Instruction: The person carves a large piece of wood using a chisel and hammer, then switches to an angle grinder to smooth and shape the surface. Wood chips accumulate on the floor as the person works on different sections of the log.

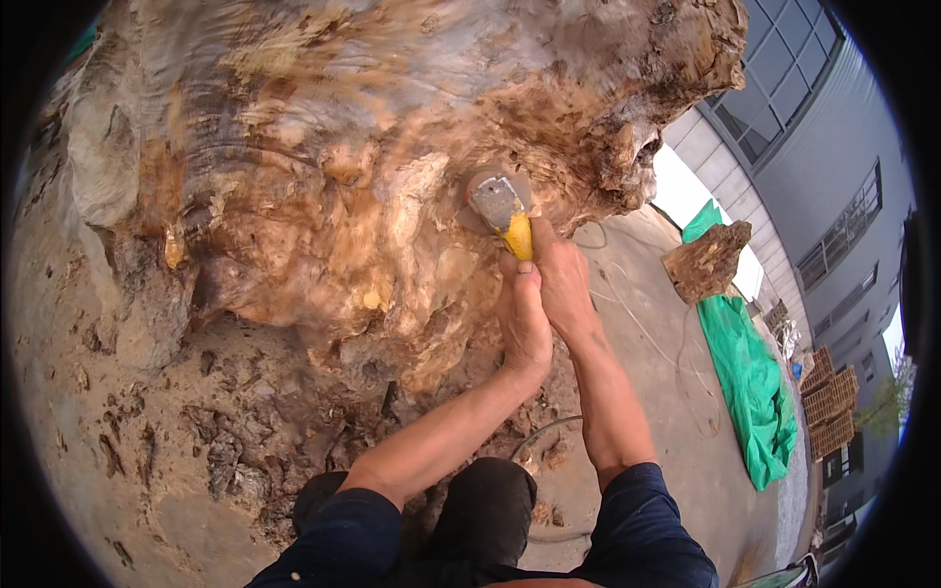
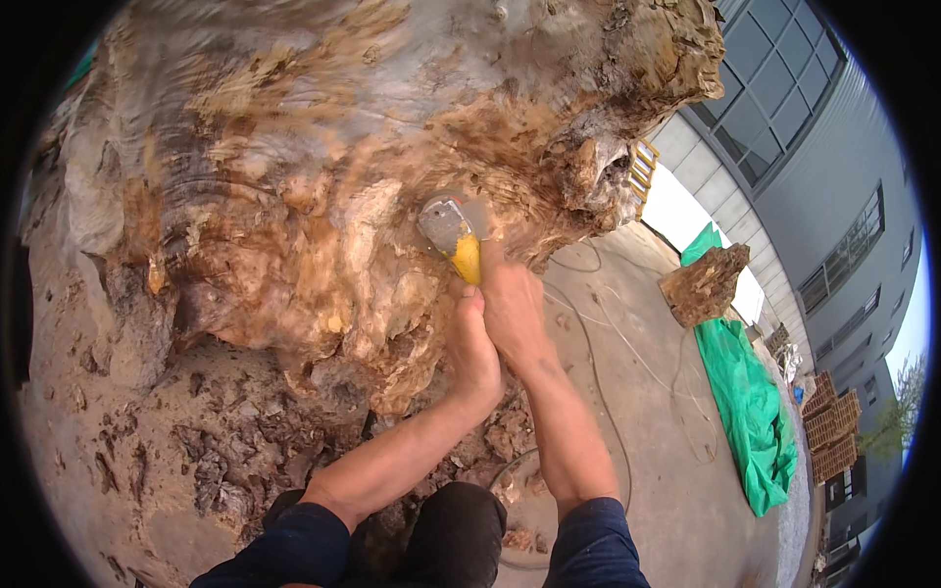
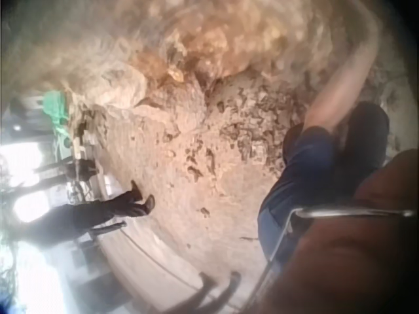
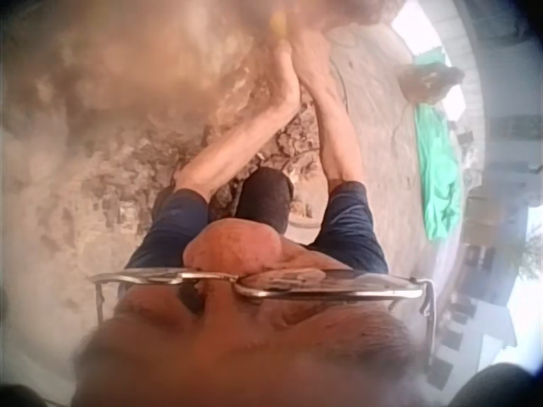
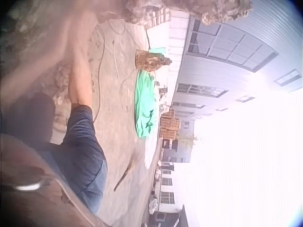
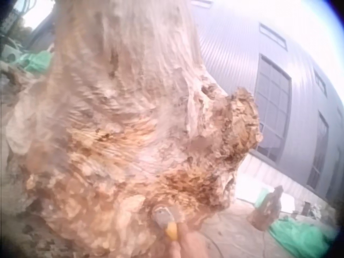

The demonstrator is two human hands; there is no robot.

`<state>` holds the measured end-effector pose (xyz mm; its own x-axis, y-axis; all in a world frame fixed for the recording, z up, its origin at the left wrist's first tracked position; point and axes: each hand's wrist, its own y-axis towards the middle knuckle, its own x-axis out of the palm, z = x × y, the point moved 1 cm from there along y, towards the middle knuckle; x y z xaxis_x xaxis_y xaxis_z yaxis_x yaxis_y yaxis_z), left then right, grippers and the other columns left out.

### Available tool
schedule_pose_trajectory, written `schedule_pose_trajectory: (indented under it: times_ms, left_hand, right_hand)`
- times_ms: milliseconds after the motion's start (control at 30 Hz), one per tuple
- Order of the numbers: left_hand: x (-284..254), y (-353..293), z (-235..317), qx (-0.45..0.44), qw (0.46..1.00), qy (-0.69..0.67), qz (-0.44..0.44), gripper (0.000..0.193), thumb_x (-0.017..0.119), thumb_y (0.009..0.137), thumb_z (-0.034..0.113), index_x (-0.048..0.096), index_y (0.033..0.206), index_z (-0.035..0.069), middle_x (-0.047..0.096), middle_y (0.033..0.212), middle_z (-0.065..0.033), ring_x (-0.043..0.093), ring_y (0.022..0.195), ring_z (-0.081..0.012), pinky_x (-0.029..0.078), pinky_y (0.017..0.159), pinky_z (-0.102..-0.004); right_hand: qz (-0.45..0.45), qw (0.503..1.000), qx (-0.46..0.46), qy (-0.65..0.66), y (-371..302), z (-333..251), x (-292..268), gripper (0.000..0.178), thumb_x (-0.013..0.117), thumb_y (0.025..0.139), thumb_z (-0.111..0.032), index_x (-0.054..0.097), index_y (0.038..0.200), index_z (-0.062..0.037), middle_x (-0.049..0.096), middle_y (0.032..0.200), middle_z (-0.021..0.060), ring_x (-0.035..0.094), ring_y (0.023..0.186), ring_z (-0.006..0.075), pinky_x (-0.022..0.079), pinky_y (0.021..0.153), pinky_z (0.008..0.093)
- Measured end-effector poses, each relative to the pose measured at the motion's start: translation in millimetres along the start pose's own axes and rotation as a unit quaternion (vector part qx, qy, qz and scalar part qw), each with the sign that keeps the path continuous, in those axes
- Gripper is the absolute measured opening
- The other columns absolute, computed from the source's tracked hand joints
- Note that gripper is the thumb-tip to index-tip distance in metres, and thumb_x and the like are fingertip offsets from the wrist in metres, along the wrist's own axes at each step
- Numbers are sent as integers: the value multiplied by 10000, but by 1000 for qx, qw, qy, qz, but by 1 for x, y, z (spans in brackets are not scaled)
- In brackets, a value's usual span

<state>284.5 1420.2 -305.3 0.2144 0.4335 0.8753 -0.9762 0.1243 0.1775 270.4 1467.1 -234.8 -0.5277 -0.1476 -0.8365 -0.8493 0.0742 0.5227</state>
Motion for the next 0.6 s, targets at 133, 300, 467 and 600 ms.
schedule_pose_trajectory:
  times_ms: [133, 300, 467, 600]
  left_hand:
    - [2, -1, 1, -39, 999, -27, -19, 431, 454, 1075, 416, 525, 1216, 16, 564, 1135, -103, 523, 1091, -187, 437, 990, -363]
    - [6, -20, -2, -86, 993, 0, -82, 492, 485, 1082, 406, 520, 1345, -8, 566, 1289, -79, 517, 1204, -154, 407, 1071, -339]
    - [20, -43, 1, -91, 981, 36, -170, 711, 485, 1082, 545, 473, 1451, -63, 569, 1346, -138, 513, 1254, -209, 389, 1108, -359]
    - [20, -41, -2, -84, 968, 81, -221, 778, 484, 1068, 596, 440, 1476, -65, 553, 1343, -143, 500, 1275, -218, 396, 1107, -366]
  right_hand:
    - [0, 999, 19, -27, 1, 0, -6, 263, 656, 883, -219, 564, 1005, -5, 671, 789, 297, 670, 785, 508, 505, 684, 567]
    - [-1, 999, 22, -24, -17, 13, -26, 294, 682, 882, -241, 545, 971, 3, 672, 789, 309, 658, 811, 542, 497, 701, 599]
    - [37, 993, 113, 5, -44, 20, -47, 372, 761, 833, -244, 630, 1032, 42, 684, 782, 251, 693, 711, 374, 524, 677, 461]
    - [54, 992, 117, 9, -45, 25, -55, 405, 747, 838, -321, 610, 959, 41, 676, 758, 298, 689, 745, 490, 532, 687, 534]
